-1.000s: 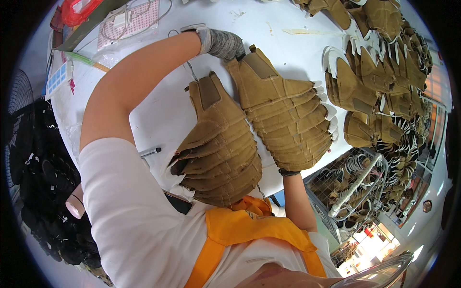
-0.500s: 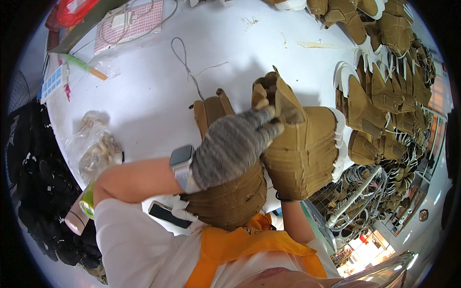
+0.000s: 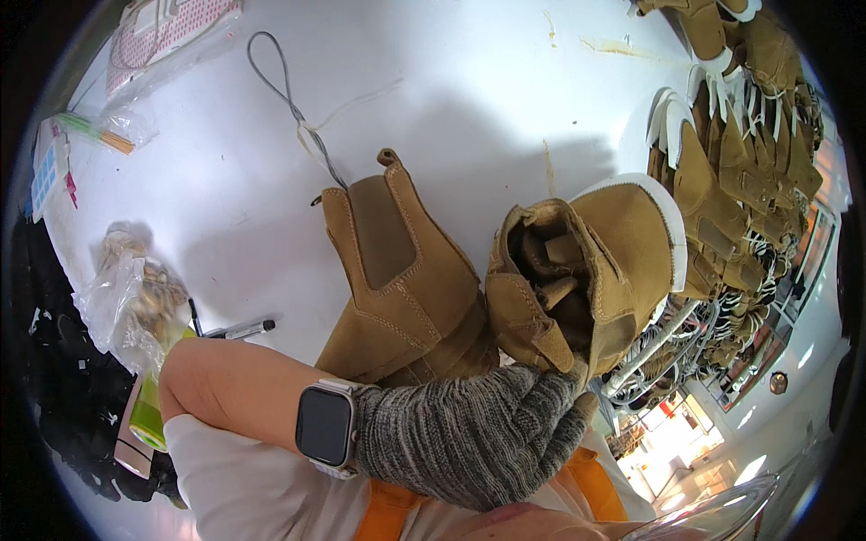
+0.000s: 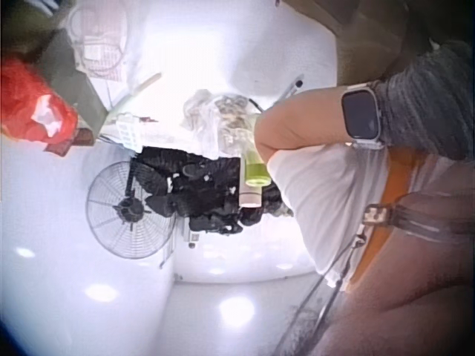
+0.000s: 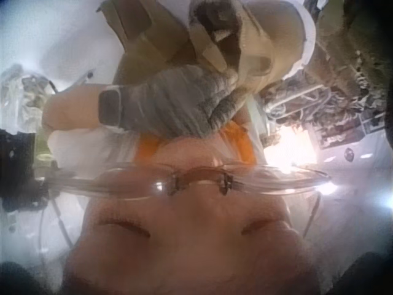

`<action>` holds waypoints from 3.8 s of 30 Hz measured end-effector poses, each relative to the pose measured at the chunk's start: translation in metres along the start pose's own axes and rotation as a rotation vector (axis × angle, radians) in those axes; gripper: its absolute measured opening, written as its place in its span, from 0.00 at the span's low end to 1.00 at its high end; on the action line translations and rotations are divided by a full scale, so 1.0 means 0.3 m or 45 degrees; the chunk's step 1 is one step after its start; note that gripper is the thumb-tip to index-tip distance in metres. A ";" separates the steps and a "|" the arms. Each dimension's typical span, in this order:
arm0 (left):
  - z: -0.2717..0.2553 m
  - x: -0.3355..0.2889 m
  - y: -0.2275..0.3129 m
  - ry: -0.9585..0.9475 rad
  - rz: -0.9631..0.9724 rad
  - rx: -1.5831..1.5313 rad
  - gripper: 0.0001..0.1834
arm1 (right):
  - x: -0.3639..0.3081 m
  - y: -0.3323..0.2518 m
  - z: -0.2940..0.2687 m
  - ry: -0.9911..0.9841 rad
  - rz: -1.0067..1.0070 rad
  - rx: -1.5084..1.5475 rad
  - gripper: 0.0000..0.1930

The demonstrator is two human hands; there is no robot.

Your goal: The person bundles stacks of tan shoe upper components using white strings and secures the ends by hand.

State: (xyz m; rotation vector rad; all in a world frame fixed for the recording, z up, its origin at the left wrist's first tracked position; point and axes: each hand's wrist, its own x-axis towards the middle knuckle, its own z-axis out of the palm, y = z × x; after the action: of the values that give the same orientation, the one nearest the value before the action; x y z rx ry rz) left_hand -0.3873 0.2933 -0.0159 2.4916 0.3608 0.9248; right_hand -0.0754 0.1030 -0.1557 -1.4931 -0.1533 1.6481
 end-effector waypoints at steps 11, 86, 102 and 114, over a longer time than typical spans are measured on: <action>-0.082 0.010 -0.081 -0.063 -0.306 -0.110 0.15 | 0.083 -0.015 0.027 -0.099 -0.033 -0.003 0.27; 0.163 -0.077 -0.658 -0.741 -1.085 -0.807 0.16 | 0.204 -0.091 0.143 -0.367 -0.290 -0.074 0.24; -0.454 -0.378 -0.559 -0.860 -0.725 1.110 0.14 | -0.133 -0.133 0.025 -0.174 -0.548 -0.482 0.21; -0.145 -0.528 -0.385 -0.005 -1.831 0.377 0.19 | -0.384 0.373 -0.276 -0.052 -0.238 -0.794 0.14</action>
State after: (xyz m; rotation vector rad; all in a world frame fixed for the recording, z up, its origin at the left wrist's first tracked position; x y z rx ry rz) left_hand -0.5432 0.3451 -0.1312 1.6647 1.9851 0.2168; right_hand -0.0746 -0.0775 -0.1608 -1.8261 -0.8681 1.5489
